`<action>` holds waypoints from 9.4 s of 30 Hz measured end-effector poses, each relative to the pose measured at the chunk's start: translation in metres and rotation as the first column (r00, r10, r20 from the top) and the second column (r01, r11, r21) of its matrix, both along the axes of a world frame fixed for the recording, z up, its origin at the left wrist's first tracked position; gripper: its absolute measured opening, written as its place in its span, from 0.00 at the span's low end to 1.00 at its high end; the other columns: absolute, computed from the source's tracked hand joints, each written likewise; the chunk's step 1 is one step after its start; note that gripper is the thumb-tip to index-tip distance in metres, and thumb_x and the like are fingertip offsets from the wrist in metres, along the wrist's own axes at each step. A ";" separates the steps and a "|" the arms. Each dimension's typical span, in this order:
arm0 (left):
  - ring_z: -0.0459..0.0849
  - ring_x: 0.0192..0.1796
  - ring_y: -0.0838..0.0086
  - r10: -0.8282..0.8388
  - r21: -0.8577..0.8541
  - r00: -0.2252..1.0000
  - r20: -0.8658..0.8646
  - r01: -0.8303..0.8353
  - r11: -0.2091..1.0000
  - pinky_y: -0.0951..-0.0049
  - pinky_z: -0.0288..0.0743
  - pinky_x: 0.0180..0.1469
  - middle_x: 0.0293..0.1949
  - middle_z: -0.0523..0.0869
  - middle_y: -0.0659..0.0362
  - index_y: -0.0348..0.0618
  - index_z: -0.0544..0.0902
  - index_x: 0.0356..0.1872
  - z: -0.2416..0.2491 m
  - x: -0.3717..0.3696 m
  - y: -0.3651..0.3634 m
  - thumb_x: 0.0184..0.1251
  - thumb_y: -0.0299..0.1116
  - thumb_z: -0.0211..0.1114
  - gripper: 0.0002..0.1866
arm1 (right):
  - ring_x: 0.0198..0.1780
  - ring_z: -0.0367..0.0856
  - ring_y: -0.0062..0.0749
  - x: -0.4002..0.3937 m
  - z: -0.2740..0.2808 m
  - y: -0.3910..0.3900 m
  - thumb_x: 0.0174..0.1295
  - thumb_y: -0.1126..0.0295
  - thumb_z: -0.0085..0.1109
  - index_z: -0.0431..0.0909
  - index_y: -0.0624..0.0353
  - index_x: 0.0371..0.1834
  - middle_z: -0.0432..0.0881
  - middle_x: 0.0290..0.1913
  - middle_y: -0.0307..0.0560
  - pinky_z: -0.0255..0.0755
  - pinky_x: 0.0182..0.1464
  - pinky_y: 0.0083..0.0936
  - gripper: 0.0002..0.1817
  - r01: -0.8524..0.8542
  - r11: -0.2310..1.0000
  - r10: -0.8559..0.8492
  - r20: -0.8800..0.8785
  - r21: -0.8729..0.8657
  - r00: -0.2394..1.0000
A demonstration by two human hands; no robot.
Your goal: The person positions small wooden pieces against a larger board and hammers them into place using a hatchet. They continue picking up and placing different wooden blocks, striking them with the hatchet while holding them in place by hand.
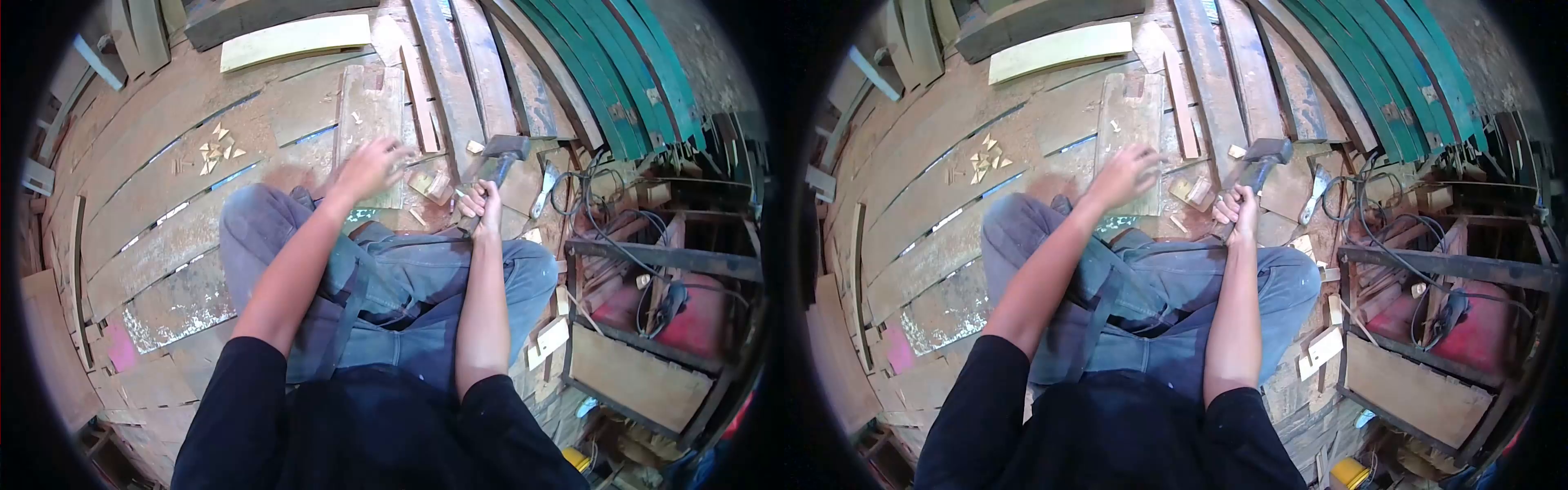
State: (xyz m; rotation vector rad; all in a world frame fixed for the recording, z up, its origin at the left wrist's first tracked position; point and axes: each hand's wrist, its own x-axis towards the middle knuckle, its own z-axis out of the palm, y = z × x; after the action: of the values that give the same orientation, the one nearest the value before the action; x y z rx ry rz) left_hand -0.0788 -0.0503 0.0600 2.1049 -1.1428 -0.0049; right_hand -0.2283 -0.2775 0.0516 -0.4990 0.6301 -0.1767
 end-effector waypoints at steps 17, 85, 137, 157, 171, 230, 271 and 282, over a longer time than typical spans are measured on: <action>0.82 0.51 0.62 -0.002 0.129 0.998 0.066 -0.007 0.992 0.63 0.78 0.54 0.44 0.83 0.57 0.44 0.84 0.50 -0.070 -0.003 -0.212 0.62 0.29 0.60 0.15 | 0.07 0.57 0.17 -0.127 0.091 -0.038 0.72 0.65 0.40 0.62 0.55 0.27 0.59 0.12 0.31 0.56 0.11 0.20 0.13 0.091 0.976 -0.145 0.273 0.198 0.951; 0.78 0.61 0.60 -0.166 0.179 0.979 0.119 0.143 0.973 0.60 0.73 0.61 0.58 0.77 0.53 0.55 0.81 0.55 -0.014 0.000 -0.056 0.60 0.26 0.62 0.20 | 0.09 0.58 0.16 -0.099 0.081 -0.047 0.69 0.68 0.46 0.63 0.56 0.27 0.60 0.13 0.29 0.58 0.15 0.20 0.11 0.016 0.955 -0.071 0.178 0.296 0.981; 0.87 0.48 0.57 0.289 0.051 0.876 -0.387 -0.293 0.955 0.64 0.79 0.52 0.48 0.87 0.49 0.49 0.86 0.50 -0.020 0.083 0.044 0.62 0.26 0.67 0.15 | 0.10 0.53 0.18 0.074 0.081 0.110 0.70 0.67 0.50 0.60 0.53 0.21 0.55 0.12 0.32 0.49 0.12 0.23 0.17 -0.524 0.701 0.450 -0.270 -0.484 0.851; 0.87 0.45 0.58 0.320 -0.009 0.840 -0.437 -0.360 0.933 0.67 0.79 0.50 0.43 0.88 0.50 0.47 0.89 0.43 -0.044 0.085 0.035 0.54 0.26 0.73 0.14 | 0.10 0.54 0.18 0.074 0.052 0.113 0.70 0.66 0.48 0.59 0.52 0.20 0.55 0.12 0.32 0.49 0.12 0.24 0.18 -0.649 0.608 0.494 -0.422 -0.458 0.761; 0.85 0.46 0.53 0.316 -0.073 0.872 -0.375 -0.367 0.927 0.60 0.78 0.52 0.40 0.87 0.47 0.50 0.89 0.41 -0.038 0.081 0.033 0.53 0.25 0.71 0.13 | 0.13 0.59 0.17 0.085 0.055 0.115 0.73 0.65 0.52 0.66 0.55 0.31 0.63 0.17 0.32 0.53 0.14 0.21 0.12 -0.538 0.564 0.392 -0.370 -0.627 0.842; 0.86 0.46 0.56 0.310 -0.035 0.851 -0.425 -0.357 0.933 0.61 0.79 0.51 0.42 0.88 0.50 0.52 0.89 0.42 -0.038 0.077 0.037 0.54 0.27 0.73 0.13 | 0.57 0.80 0.57 0.079 0.121 0.138 0.72 0.75 0.46 0.53 0.54 0.78 0.74 0.62 0.70 0.74 0.53 0.39 0.31 -0.115 -0.376 0.095 -0.162 -0.920 0.982; 0.86 0.45 0.55 0.292 -0.049 0.884 -0.365 -0.331 0.942 0.64 0.79 0.50 0.43 0.88 0.49 0.44 0.89 0.43 -0.034 0.075 0.037 0.54 0.27 0.73 0.13 | 0.26 0.75 0.35 0.070 0.068 0.109 0.72 0.75 0.46 0.51 0.45 0.80 0.82 0.40 0.57 0.73 0.34 0.36 0.33 -0.287 -0.453 0.153 -0.390 -0.844 0.908; 0.84 0.47 0.54 0.314 -0.050 0.874 -0.371 -0.357 0.933 0.59 0.77 0.53 0.42 0.87 0.51 0.49 0.89 0.43 -0.046 0.077 0.036 0.54 0.30 0.72 0.13 | 0.51 0.76 0.43 0.078 0.086 0.097 0.73 0.74 0.46 0.54 0.55 0.78 0.72 0.57 0.59 0.69 0.51 0.31 0.30 -0.346 -0.179 0.164 -0.375 -0.921 0.913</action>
State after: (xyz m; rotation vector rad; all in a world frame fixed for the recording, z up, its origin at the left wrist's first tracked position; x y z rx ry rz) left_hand -0.0021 -0.0148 0.0140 2.0629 -0.5390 -0.1493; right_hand -0.1505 -0.1805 0.1376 -2.2750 0.3527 -0.2113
